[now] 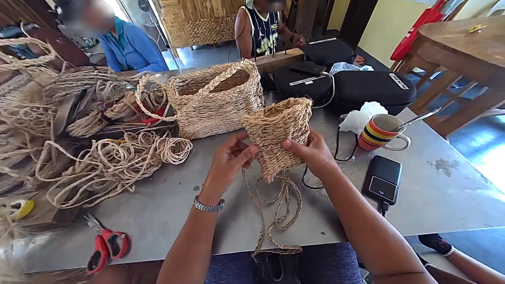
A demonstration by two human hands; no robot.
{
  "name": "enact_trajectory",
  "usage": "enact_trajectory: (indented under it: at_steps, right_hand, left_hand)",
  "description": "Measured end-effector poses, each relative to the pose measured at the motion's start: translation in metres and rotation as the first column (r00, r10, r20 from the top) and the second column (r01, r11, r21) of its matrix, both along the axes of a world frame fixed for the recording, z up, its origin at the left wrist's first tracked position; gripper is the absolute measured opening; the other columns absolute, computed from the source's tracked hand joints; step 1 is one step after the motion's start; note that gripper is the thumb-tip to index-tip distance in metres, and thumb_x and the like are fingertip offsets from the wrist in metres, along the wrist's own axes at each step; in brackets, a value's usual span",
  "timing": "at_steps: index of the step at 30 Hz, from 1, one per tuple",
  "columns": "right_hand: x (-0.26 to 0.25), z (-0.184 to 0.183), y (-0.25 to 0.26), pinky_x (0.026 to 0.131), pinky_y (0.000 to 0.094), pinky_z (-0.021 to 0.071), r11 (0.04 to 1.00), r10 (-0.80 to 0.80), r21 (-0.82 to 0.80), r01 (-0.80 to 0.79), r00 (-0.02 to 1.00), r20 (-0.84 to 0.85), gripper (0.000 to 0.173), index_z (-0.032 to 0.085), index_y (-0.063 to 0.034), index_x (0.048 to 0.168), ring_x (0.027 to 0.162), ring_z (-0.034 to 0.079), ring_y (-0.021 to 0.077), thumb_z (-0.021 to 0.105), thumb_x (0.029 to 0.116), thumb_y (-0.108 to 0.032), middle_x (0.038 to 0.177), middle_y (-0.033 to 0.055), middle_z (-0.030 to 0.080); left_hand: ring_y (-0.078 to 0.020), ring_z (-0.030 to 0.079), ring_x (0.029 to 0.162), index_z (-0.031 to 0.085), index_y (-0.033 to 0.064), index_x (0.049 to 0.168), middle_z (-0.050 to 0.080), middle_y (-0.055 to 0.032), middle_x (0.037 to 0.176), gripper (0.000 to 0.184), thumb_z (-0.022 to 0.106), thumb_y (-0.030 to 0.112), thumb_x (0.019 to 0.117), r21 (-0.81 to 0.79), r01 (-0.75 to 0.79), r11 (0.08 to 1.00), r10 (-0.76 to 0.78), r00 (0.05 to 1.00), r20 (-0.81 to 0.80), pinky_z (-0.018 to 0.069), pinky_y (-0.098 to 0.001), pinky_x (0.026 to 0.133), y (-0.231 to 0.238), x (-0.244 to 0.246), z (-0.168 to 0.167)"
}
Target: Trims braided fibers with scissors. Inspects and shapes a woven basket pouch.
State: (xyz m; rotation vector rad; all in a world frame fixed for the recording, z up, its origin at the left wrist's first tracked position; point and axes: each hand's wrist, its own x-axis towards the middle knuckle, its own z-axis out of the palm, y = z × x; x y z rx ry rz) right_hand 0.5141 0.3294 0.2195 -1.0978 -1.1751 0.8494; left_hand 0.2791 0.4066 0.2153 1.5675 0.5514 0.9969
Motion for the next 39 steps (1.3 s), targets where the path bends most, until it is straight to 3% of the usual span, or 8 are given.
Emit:
enact_trajectory:
  at_steps: [5, 8, 12, 15, 18, 24, 32, 39]
  right_hand:
    - [-0.008, -0.007, 0.006, 0.084, 0.035, 0.0638, 1.0, -0.023, 0.011, 0.024, 0.999, -0.04, 0.063, 0.054, -0.0086, 0.137, 0.096, 0.074, 0.0168, 0.085, 0.0849, -0.025, 0.112, 0.0069, 0.073]
    - [-0.012, -0.011, 0.007, 0.085, 0.0356, 0.0636, 0.999, -0.04, 0.016, 0.04, 0.998, -0.046, 0.061, 0.054, -0.0086, 0.137, 0.097, 0.074, 0.017, 0.084, 0.086, -0.023, 0.113, 0.0073, 0.073]
    - [-0.01, -0.009, 0.007, 0.086, 0.0382, 0.0633, 0.998, -0.05, -0.029, 0.047, 0.991, -0.127, 0.063, 0.052, -0.0095, 0.14, 0.098, 0.074, 0.019, 0.082, 0.0881, -0.025, 0.115, 0.0083, 0.072]
    - [-0.006, -0.01, 0.009, 0.085, 0.0391, 0.0633, 0.998, -0.04, -0.046, 0.032, 0.982, -0.184, 0.061, 0.051, -0.0096, 0.14, 0.097, 0.073, 0.0199, 0.081, 0.0893, -0.026, 0.115, 0.0089, 0.072]
    - [-0.003, -0.011, 0.009, 0.086, 0.039, 0.0629, 0.999, -0.03, -0.046, 0.02, 0.978, -0.207, 0.062, 0.051, -0.0099, 0.141, 0.099, 0.073, 0.0201, 0.08, 0.0897, -0.027, 0.116, 0.009, 0.071]
    - [-0.001, -0.011, 0.008, 0.085, 0.0391, 0.0628, 0.998, 0.009, -0.064, -0.028, 0.96, -0.279, 0.061, 0.052, -0.0121, 0.141, 0.097, 0.073, 0.0192, 0.078, 0.0907, -0.034, 0.114, 0.0078, 0.072]
    - [-0.008, -0.01, 0.006, 0.085, 0.0371, 0.0627, 0.994, 0.106, 0.016, -0.106, 0.948, -0.301, 0.061, 0.054, -0.0101, 0.137, 0.095, 0.073, 0.0171, 0.082, 0.0876, -0.031, 0.112, 0.0077, 0.072]
    - [-0.016, -0.009, 0.004, 0.085, 0.0376, 0.0633, 0.998, 0.02, 0.055, -0.009, 0.977, -0.21, 0.064, 0.051, -0.0088, 0.14, 0.097, 0.073, 0.0183, 0.083, 0.0864, -0.023, 0.114, 0.0083, 0.072]
  left_hand:
    - [-0.0139, 0.067, 0.08, 0.059, 0.0107, 0.116, 0.065, -0.0035, 0.103, 0.021, 0.069, 0.011, 0.097, 0.071, -0.114, 0.991, 0.105, 0.987, 0.122, 0.061, -0.0299, 0.073, 0.0, 0.007, -0.008]
    - [-0.0152, 0.068, 0.082, 0.061, 0.0095, 0.108, 0.067, -0.0039, 0.101, 0.012, 0.067, 0.009, 0.0977, 0.104, -0.172, 0.98, 0.157, 0.977, 0.144, 0.0614, -0.0319, 0.076, -0.001, 0.011, -0.01]
    - [-0.0168, 0.071, 0.091, 0.067, 0.0035, 0.118, 0.071, -0.006, 0.108, 0.018, 0.063, 0.008, 0.1005, 0.112, -0.159, 0.981, 0.142, 0.979, 0.148, 0.0614, -0.035, 0.087, 0.0, 0.01, -0.009]
    - [-0.018, 0.071, 0.101, 0.065, -0.0013, 0.126, 0.07, -0.0099, 0.122, 0.032, 0.042, 0.015, 0.1101, 0.096, -0.069, 0.993, 0.05, 0.98, 0.192, 0.0589, -0.0351, 0.094, -0.002, 0.009, -0.006]
    - [-0.0191, 0.069, 0.105, 0.059, -0.0025, 0.133, 0.065, -0.0122, 0.129, 0.041, 0.029, 0.007, 0.1076, 0.116, -0.025, 0.993, 0.002, 0.981, 0.192, 0.058, -0.0365, 0.095, -0.002, 0.009, -0.005]
    - [-0.0149, 0.068, 0.107, 0.063, 0.0033, 0.13, 0.067, -0.0059, 0.127, 0.031, 0.06, 0.001, 0.0999, 0.307, -0.061, 0.95, 0.026, 0.993, 0.116, 0.0576, -0.0324, 0.095, -0.001, 0.007, -0.004]
    - [-0.0069, 0.062, 0.099, 0.059, 0.0156, 0.121, 0.062, 0.0036, 0.111, 0.018, 0.059, 0.013, 0.1032, 0.196, -0.115, 0.974, 0.057, 0.958, 0.28, 0.0552, -0.0263, 0.088, -0.012, 0.021, -0.016]
    - [-0.0109, 0.058, 0.115, 0.044, 0.0227, 0.141, 0.053, 0.0028, 0.128, 0.042, 0.059, 0.035, 0.1036, 0.061, -0.118, 0.991, 0.093, 0.942, 0.323, 0.0548, -0.0336, 0.095, -0.018, 0.033, -0.03]
